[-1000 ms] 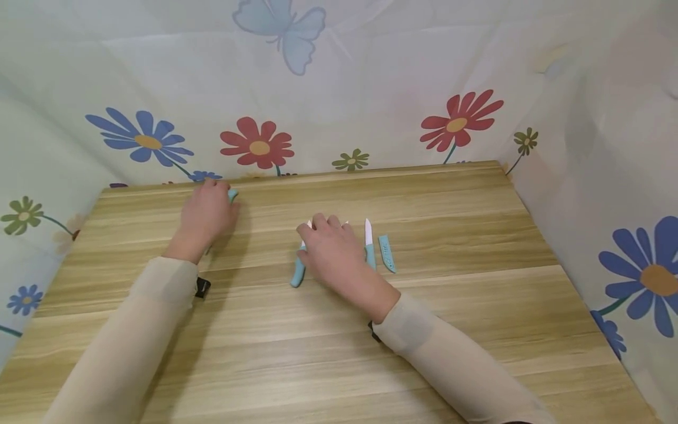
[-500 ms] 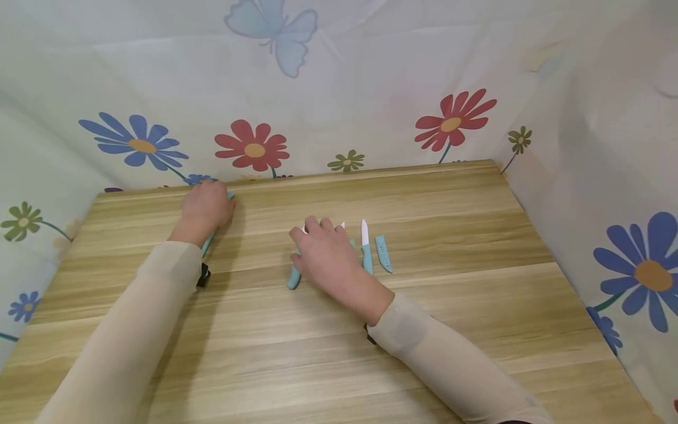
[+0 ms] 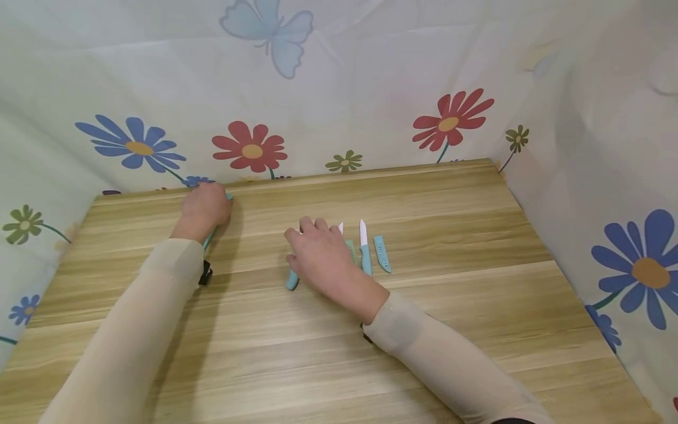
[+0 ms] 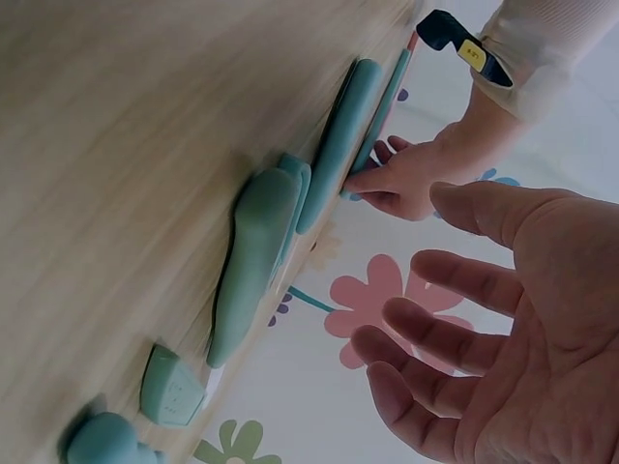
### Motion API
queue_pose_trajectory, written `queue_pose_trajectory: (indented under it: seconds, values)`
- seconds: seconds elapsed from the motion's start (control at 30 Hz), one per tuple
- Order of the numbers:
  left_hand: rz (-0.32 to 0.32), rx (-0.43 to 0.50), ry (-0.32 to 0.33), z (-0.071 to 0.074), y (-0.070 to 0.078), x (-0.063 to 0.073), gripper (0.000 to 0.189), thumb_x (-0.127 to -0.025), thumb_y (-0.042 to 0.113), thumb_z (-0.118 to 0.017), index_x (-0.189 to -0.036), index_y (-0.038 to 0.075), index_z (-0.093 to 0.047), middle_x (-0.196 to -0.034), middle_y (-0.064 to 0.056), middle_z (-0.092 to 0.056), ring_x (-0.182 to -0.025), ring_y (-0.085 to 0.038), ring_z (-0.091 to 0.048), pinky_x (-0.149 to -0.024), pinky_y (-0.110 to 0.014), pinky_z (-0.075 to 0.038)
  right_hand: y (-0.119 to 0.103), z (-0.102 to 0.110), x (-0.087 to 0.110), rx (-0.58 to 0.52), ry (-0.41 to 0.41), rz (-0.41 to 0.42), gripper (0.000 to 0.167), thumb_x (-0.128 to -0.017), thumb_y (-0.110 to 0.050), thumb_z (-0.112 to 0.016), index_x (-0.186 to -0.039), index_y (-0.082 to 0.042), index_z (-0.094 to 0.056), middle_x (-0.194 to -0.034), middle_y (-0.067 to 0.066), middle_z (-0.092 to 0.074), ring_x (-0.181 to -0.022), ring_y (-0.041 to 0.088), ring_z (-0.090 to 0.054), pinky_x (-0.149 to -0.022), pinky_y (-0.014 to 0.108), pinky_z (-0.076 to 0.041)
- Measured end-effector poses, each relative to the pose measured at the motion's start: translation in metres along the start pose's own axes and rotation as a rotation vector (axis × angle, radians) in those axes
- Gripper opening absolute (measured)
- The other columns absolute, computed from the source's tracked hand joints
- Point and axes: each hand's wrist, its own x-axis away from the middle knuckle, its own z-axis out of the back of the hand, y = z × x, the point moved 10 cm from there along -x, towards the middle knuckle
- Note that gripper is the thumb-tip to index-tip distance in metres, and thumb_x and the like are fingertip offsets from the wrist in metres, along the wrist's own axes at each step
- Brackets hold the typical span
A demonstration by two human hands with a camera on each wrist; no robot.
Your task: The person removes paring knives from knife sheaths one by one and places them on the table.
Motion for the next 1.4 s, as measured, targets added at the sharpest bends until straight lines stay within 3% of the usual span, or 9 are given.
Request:
queue_pose_trajectory:
  seconds: [0.37, 0.6, 0.77, 0.93, 1.03, 1.23, 1.4]
  values:
    - [0.066, 0.053, -0.072, -0.005, -0.005, 0.001, 0.036, -0.099, 0.01, -0.044, -0.115, -0.008, -0.071, -0.127, -0.031, -0.066, -0.106, -0.047, -0.068, -0.086, -0.065, -0.057, -0.011, -0.004, -0.011, -0.006, -0.021, 0.03, 0.043, -0.101, -0.039, -0.073, -0.138, -0.019, -0.069, -0.121, 0.003, -0.062, -0.107, 0.026, -0.058, -0.082, 0.04, -0.05]
    - [0.162, 0.064, -0.155, -0.01, -0.004, 0.001, 0.04, -0.095, 0.014, -0.05, -0.122, -0.01, -0.067, -0.138, -0.034, -0.058, -0.105, -0.052, -0.067, -0.063, -0.074, -0.054, -0.024, -0.008, -0.023, 0.003, -0.061, 0.041, 0.038, -0.102, -0.042, -0.071, -0.13, -0.017, -0.072, -0.117, 0.003, -0.062, -0.105, 0.026, -0.058, -0.084, 0.041, -0.051]
    - [0.159, 0.105, -0.137, -0.009, -0.003, 0.006, 0.033, -0.093, 0.012, -0.049, -0.112, -0.007, -0.068, -0.128, -0.031, -0.063, -0.102, -0.041, -0.067, -0.07, -0.061, -0.057, -0.036, -0.017, -0.034, 0.031, -0.111, 0.047, 0.039, -0.102, -0.047, -0.068, -0.127, -0.017, -0.073, -0.115, 0.002, -0.062, -0.107, 0.027, -0.058, -0.088, 0.043, -0.051]
    - [0.133, 0.166, -0.109, -0.009, 0.001, 0.015, 0.014, -0.086, 0.006, -0.054, -0.089, -0.001, -0.066, -0.102, -0.022, -0.067, -0.079, -0.032, -0.059, -0.062, -0.043, -0.051, -0.05, -0.027, -0.047, 0.06, -0.146, 0.067, 0.04, -0.101, -0.051, -0.068, -0.12, -0.016, -0.074, -0.114, 0.003, -0.063, -0.109, 0.028, -0.059, -0.091, 0.047, -0.05]
    - [0.125, 0.21, -0.099, -0.008, 0.005, 0.02, 0.012, -0.086, 0.004, -0.053, -0.082, 0.002, -0.065, -0.095, -0.019, -0.065, -0.075, -0.03, -0.054, -0.061, -0.039, -0.046, -0.057, -0.035, -0.055, 0.066, -0.164, 0.069, 0.039, -0.1, -0.052, -0.069, -0.115, -0.016, -0.075, -0.114, 0.005, -0.064, -0.109, 0.028, -0.06, -0.09, 0.047, -0.05]
    - [0.146, 0.204, -0.098, -0.006, 0.01, 0.025, 0.017, -0.09, 0.008, -0.053, -0.085, -0.002, -0.066, -0.102, -0.021, -0.066, -0.083, -0.033, -0.057, -0.068, -0.043, -0.05, -0.065, -0.047, -0.066, 0.093, -0.204, 0.056, 0.032, -0.099, -0.05, -0.069, -0.104, -0.018, -0.073, -0.11, 0.005, -0.064, -0.104, 0.027, -0.06, -0.085, 0.044, -0.051]
    - [0.206, 0.196, -0.128, -0.008, 0.01, 0.025, 0.021, -0.092, 0.01, -0.053, -0.095, -0.005, -0.067, -0.109, -0.024, -0.065, -0.084, -0.034, -0.059, -0.066, -0.042, -0.051, -0.065, -0.055, -0.072, 0.118, -0.235, 0.038, 0.033, -0.1, -0.049, -0.069, -0.109, -0.017, -0.072, -0.111, 0.004, -0.064, -0.106, 0.025, -0.06, -0.086, 0.042, -0.052]
